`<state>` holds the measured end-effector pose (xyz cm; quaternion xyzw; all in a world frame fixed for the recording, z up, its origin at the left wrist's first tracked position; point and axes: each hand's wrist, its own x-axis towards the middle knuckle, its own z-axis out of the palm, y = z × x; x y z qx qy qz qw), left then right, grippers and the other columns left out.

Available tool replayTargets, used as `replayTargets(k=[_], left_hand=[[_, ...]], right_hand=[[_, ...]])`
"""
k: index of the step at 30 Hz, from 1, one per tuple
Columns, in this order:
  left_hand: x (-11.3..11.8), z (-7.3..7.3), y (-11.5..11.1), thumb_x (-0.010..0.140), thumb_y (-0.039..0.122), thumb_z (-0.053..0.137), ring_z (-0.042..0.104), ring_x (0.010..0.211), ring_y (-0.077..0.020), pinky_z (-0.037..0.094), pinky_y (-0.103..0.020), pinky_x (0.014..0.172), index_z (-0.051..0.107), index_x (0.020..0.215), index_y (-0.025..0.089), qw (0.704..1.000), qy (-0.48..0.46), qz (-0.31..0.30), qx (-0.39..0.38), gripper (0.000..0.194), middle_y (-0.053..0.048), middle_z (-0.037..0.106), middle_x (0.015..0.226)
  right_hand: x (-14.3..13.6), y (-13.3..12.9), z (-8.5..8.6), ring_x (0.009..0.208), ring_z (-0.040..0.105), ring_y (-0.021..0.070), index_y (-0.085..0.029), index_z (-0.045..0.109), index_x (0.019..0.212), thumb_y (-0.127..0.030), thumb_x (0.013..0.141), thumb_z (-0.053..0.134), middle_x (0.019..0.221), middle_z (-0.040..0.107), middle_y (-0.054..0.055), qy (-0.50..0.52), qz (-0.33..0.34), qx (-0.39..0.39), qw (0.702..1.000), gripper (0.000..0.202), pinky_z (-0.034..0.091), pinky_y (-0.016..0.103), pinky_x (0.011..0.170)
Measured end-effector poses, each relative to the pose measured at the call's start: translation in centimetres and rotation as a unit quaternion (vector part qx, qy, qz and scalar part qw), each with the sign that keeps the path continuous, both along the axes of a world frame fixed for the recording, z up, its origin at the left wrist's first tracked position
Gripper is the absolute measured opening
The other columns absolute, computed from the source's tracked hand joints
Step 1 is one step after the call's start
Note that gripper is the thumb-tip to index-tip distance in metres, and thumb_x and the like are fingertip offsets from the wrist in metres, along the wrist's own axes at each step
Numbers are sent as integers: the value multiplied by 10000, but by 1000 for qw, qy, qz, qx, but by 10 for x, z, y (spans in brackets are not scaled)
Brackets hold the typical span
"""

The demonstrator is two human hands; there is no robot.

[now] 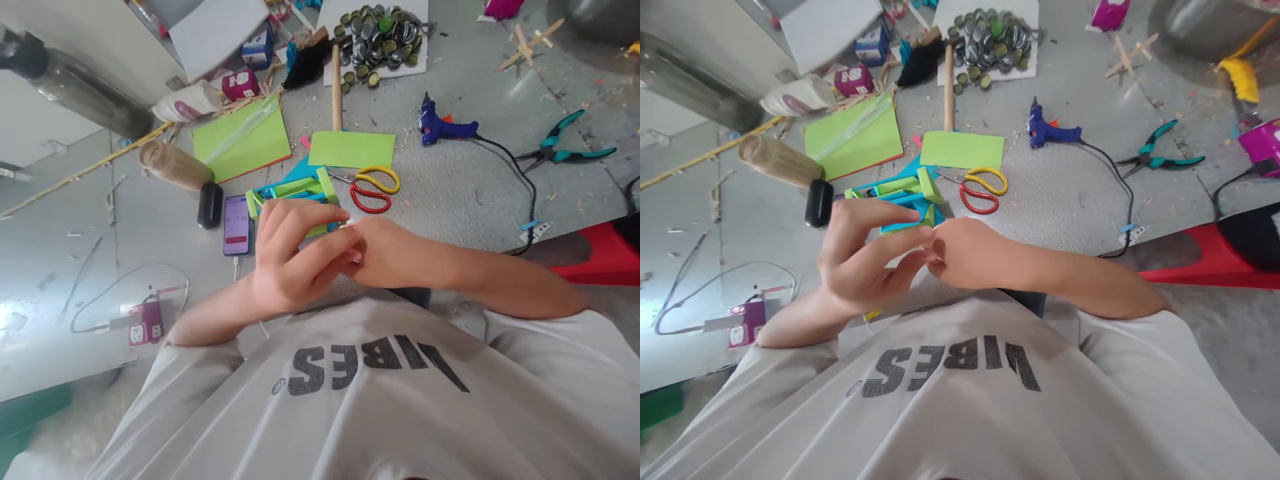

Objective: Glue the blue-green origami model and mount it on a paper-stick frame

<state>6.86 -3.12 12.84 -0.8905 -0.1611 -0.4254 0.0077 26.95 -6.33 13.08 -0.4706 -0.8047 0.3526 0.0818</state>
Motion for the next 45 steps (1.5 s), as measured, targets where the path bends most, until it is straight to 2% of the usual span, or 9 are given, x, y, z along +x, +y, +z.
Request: replayTargets(k=[5,8,12,20,26,29,35,40,45], left_hand=[[10,-18,7,1076,137,666,808,1030,-262,597,-461,836,703,1095,276,999,-18,-26,-5,145,-25,848,1021],[9,-22,8,1112,167,602,800,1072,-273,624,-472,890,655,1063,268,998,-26,-34,-53,124,-52,815,1036],[3,-22,9,1146,201,533,749,931,-239,599,-442,823,614,1047,261,994,-31,-47,-97,141,-62,764,1016],[9,-36,9,1168,335,631,740,994,-253,557,-461,826,728,1160,262,999,-5,-18,-38,121,-87,822,1173],[16,-50,11,1095,118,618,777,1107,-282,580,-477,835,690,1068,275,999,-17,-45,2,175,-66,816,1124],[11,-51,13,1072,83,571,776,1124,-281,581,-474,848,622,993,256,999,-17,-44,-24,197,-77,783,1076],[2,-49,12,1020,24,535,687,868,-234,498,-424,715,593,965,239,999,6,-30,-25,230,-78,755,991],[-4,-51,7,987,-30,505,607,732,-177,492,-329,622,552,974,251,994,15,-38,-101,285,-42,722,923],[-7,-65,1,997,-56,478,705,780,-160,536,-283,649,573,1040,250,985,65,-25,-160,323,-8,731,894]], right_hand=[[0,-5,4,740,477,167,-177,684,808,-294,1075,640,816,698,60,-61,-28,-18,998,295,227,365,708],[5,-4,-1,842,567,195,-178,720,940,-349,1072,683,973,757,80,-34,-29,-11,999,219,245,356,732],[12,-3,-11,958,620,210,-183,723,1107,-371,1054,750,1128,758,73,24,-46,-16,999,196,299,333,794],[7,-3,-22,1134,714,253,-200,779,1167,-312,1058,714,1288,804,78,24,-44,-46,998,169,370,345,843],[5,0,-16,1105,714,261,-217,792,1139,-325,1064,711,1236,821,72,11,-35,-70,997,154,370,356,808],[12,2,-21,1063,697,261,-215,757,1147,-427,1046,752,1246,790,87,9,-42,-74,996,236,357,359,795],[27,2,-34,1304,697,347,-223,718,1390,-513,970,858,1483,726,129,28,-46,-51,997,529,479,403,971],[57,-5,-41,1444,676,402,-266,650,1591,-416,893,948,1654,661,141,31,-66,-11,997,775,529,502,1153],[91,-18,-61,1577,617,414,-352,533,1729,-343,862,966,1785,571,116,80,-72,-33,994,969,529,583,1288]])
